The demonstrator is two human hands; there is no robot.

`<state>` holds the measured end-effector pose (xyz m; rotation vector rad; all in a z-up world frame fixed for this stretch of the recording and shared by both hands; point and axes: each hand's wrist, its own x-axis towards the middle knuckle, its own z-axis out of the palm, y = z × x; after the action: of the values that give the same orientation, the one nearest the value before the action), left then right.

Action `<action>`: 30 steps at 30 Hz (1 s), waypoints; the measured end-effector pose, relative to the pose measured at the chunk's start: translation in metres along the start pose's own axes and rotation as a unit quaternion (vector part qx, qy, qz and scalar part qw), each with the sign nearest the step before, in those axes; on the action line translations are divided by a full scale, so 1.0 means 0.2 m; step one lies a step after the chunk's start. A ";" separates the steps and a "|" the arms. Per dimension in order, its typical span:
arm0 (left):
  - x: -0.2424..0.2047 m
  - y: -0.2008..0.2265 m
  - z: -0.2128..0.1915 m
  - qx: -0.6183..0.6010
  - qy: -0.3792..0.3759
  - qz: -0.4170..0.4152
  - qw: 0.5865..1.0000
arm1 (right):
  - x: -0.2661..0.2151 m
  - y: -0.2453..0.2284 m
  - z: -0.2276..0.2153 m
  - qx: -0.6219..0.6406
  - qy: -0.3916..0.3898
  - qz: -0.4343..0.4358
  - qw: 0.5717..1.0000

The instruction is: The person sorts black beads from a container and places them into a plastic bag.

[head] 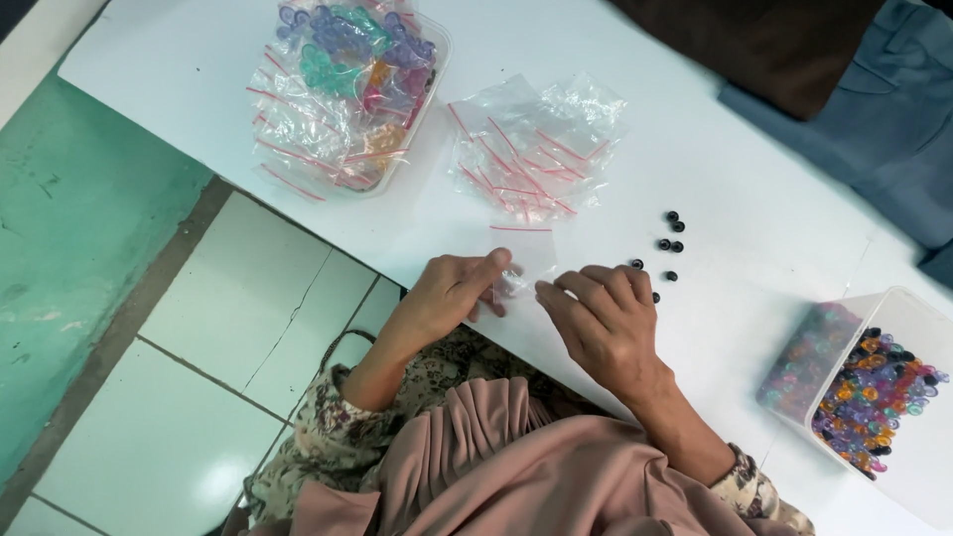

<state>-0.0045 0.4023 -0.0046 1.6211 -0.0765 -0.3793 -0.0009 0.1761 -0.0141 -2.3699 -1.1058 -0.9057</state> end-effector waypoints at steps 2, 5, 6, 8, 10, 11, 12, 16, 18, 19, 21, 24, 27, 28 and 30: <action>0.10 0.00 0.07 -0.028 -0.028 0.002 0.999 | -0.03 -0.02 -0.03 -0.007 0.012 -0.011 1.000; 0.24 0.07 0.19 -0.050 -0.059 0.052 0.996 | -0.07 0.03 -0.07 -0.012 0.014 0.003 1.000; 0.28 0.10 0.23 -0.043 -0.058 0.097 0.993 | -0.09 0.05 -0.08 -0.004 0.005 0.027 1.000; 0.42 0.15 0.27 0.012 -0.058 0.145 0.988 | -0.10 0.16 -0.15 0.001 0.011 0.076 0.997; 0.57 0.15 0.33 0.067 -0.059 0.193 0.977 | -0.11 0.26 -0.22 0.006 0.018 0.126 0.992; 0.64 0.14 0.38 0.101 -0.032 0.247 0.963 | -0.11 0.31 -0.26 0.010 0.043 0.167 0.985; 0.73 0.13 0.42 0.134 -0.003 0.302 0.944 | -0.11 0.36 -0.30 0.013 0.069 0.205 0.976; 0.94 0.10 0.57 0.178 -0.026 0.367 0.913 | -0.16 0.50 -0.30 -0.001 0.129 0.267 0.955; 1.02 0.04 0.64 0.234 0.007 0.397 0.887 | -0.19 0.54 -0.26 0.006 0.163 0.283 0.945; 1.03 -0.01 0.66 0.232 0.001 0.399 0.887 | -0.21 0.54 -0.24 0.001 0.165 0.287 0.944; 1.05 -0.11 0.67 0.266 0.012 0.398 0.878 | -0.25 0.54 -0.19 0.024 0.158 0.300 0.941; 1.00 -0.11 0.67 0.291 0.031 0.398 0.870 | -0.24 0.53 -0.16 0.045 0.142 0.281 0.948; 0.96 -0.11 0.69 0.332 0.041 0.424 0.842 | -0.27 0.52 -0.13 0.035 0.116 0.264 0.957; 0.95 -0.10 0.69 0.332 0.038 0.419 0.845 | -0.28 0.53 -0.13 0.037 0.113 0.269 0.956; 0.94 -0.07 0.69 0.336 0.084 0.469 0.813 | -0.29 0.55 -0.13 0.006 0.115 0.264 0.958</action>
<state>0.1301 0.2189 -0.0605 2.0595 -0.9287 0.6378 0.0460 0.0614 -0.0421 -2.2983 -0.3550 -0.9326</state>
